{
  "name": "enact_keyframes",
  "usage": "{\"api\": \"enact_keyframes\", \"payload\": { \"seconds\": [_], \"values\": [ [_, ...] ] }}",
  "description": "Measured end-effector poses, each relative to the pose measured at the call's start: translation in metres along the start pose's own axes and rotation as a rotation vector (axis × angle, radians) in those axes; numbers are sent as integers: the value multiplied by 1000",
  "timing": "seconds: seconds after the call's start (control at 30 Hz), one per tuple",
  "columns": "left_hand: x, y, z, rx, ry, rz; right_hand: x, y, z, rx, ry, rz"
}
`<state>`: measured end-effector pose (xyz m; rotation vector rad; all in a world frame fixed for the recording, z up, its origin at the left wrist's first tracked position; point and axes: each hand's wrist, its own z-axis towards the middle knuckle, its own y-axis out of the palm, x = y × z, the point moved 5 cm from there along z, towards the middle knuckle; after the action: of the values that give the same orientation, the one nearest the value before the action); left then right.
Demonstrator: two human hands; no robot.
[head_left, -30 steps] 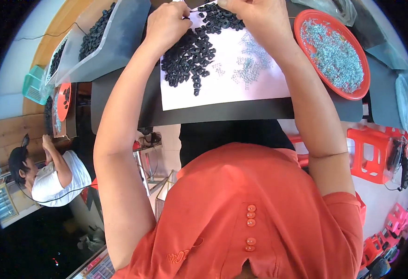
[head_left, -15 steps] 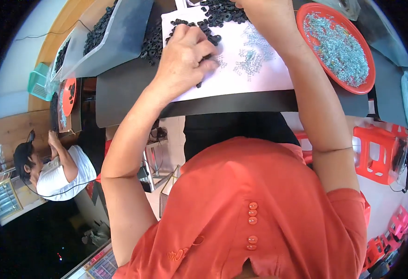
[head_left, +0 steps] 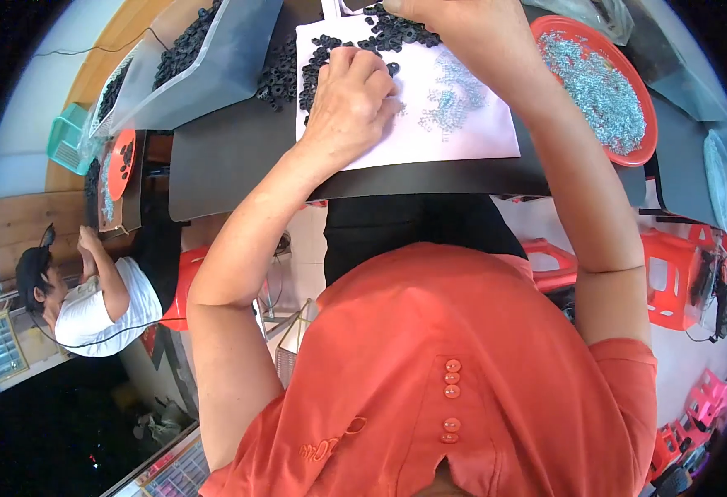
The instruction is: Manual assembly of small black components onto a white fabric template.
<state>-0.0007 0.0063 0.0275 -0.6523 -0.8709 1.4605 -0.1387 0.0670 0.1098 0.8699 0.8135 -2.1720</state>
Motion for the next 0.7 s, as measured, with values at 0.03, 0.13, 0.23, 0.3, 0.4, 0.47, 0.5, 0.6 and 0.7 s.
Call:
{"api": "enact_keyframes", "payload": {
  "seconds": [0.03,0.13,0.23,0.3,0.4,0.47,0.5,0.6,0.7],
  "values": [
    [1,1,0,3,-1,0,-2,0,0,-19,12,-35],
    [5,8,-1,-23,23,8,2,-1,0,-48,13,-116],
    [4,10,-1,-27,5,26,4,-1,-2,-57,20,-159],
    [1,5,-3,29,-51,-3,8,-1,-3,-53,38,-155],
    [0,4,0,8,-39,21,18,-3,-8,-11,25,-118],
    [1,5,3,-1,-38,34,26,-7,-10,9,14,-190],
    [0,6,3,-10,-43,47,28,-6,-12,11,14,-186],
    [-6,10,3,6,-32,53,42,-5,-17,-10,136,-122],
    [-3,16,7,-31,-28,131,48,-8,-18,31,99,-32]
  ]
}}
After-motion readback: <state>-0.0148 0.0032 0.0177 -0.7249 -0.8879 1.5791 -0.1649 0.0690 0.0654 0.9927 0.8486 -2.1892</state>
